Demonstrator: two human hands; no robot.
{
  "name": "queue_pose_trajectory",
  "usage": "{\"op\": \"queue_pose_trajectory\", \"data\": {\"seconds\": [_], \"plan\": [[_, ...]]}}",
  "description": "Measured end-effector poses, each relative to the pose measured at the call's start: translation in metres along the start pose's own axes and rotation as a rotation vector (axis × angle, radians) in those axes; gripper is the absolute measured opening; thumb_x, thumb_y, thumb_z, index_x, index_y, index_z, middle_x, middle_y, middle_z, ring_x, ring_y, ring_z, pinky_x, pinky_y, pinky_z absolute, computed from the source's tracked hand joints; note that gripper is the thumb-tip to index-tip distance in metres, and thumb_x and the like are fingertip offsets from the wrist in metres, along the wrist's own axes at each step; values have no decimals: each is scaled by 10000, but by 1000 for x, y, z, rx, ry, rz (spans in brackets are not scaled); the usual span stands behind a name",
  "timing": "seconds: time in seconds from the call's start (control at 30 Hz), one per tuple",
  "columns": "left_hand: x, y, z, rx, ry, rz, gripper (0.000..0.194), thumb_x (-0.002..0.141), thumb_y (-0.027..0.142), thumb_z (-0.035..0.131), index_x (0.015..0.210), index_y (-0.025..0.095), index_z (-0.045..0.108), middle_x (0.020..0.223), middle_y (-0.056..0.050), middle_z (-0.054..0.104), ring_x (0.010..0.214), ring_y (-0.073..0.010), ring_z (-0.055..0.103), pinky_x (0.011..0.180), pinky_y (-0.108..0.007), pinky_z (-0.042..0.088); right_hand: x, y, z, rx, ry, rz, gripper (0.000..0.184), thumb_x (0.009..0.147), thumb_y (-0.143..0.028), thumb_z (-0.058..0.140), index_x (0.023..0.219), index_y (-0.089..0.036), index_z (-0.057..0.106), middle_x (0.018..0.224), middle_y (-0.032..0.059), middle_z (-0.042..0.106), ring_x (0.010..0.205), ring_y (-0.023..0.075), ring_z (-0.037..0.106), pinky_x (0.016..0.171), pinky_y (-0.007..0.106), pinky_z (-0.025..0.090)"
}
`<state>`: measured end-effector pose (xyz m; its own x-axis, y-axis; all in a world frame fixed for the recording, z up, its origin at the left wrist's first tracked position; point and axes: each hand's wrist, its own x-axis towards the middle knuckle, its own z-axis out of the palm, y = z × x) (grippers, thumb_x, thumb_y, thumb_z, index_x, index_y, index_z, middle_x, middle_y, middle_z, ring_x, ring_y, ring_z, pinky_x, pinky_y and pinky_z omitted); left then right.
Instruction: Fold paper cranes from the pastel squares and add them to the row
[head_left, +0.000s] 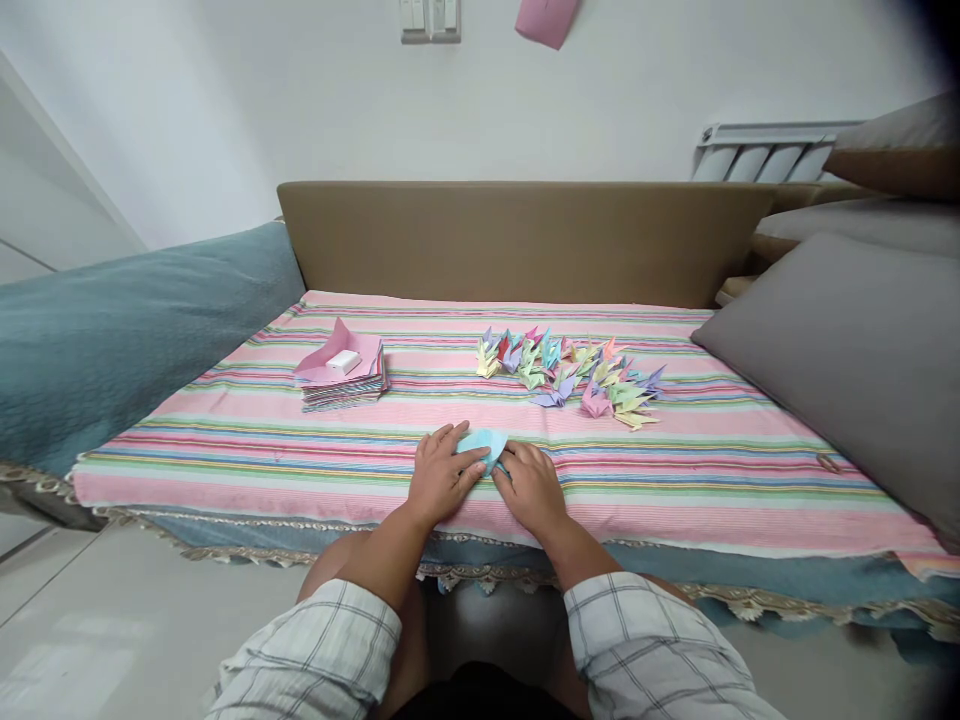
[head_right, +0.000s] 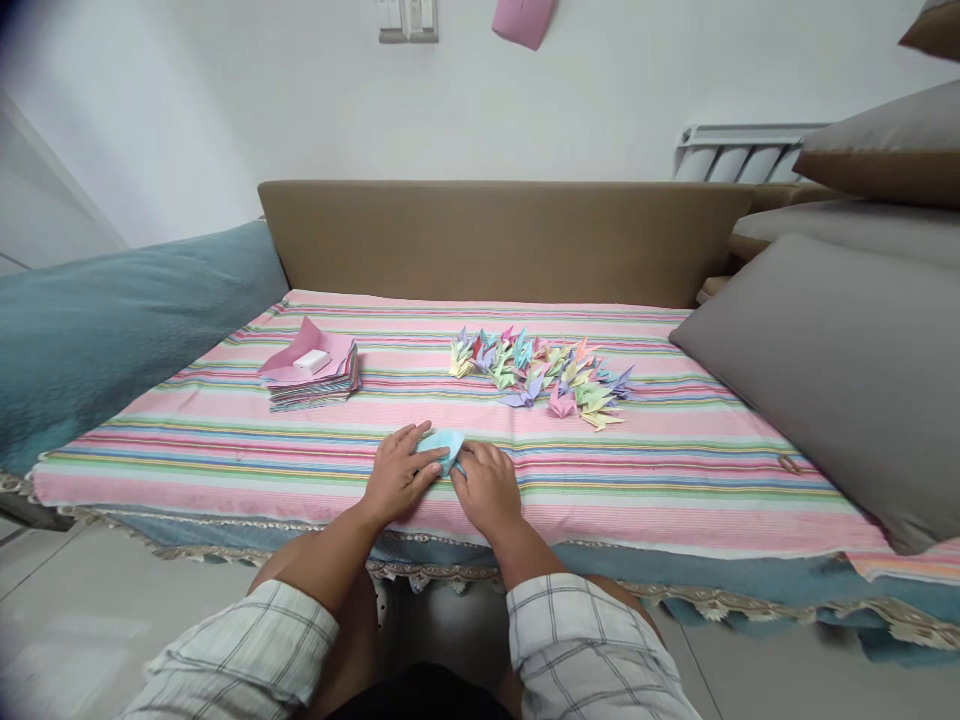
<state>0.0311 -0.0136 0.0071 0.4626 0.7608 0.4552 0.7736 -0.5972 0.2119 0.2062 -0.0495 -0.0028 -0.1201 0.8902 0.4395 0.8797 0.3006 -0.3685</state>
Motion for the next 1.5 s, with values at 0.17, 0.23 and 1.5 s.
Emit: {"op": "queue_pose_trajectory", "data": {"seconds": [0.17,0.23,1.5], "plan": [[0,4,0,16,-19,33,291,865,466,490,1113,412,631,1427,-21,400,1279,-304,347,1025,-570,255,1,0,0,-15,-5,4,221,888,-272,476,1049,-235,623,1151,45,595,1062,210,484,905,356,345],[0,5,-1,10,-33,44,289,860,474,494,1106,416,634,1430,-17,396,1283,-312,339,1028,-582,239,1,-1,-1,-24,-8,9,203,885,-272,478,1016,-230,627,1125,46,600,1046,211,485,890,350,346],[9,7,1,-61,30,1,270,843,444,533,942,264,707,1348,-66,494,1205,-281,436,1005,-505,350,-2,10,8,120,193,-51,319,768,-175,486,1062,-162,611,1244,143,472,1145,269,439,983,457,389]]}}
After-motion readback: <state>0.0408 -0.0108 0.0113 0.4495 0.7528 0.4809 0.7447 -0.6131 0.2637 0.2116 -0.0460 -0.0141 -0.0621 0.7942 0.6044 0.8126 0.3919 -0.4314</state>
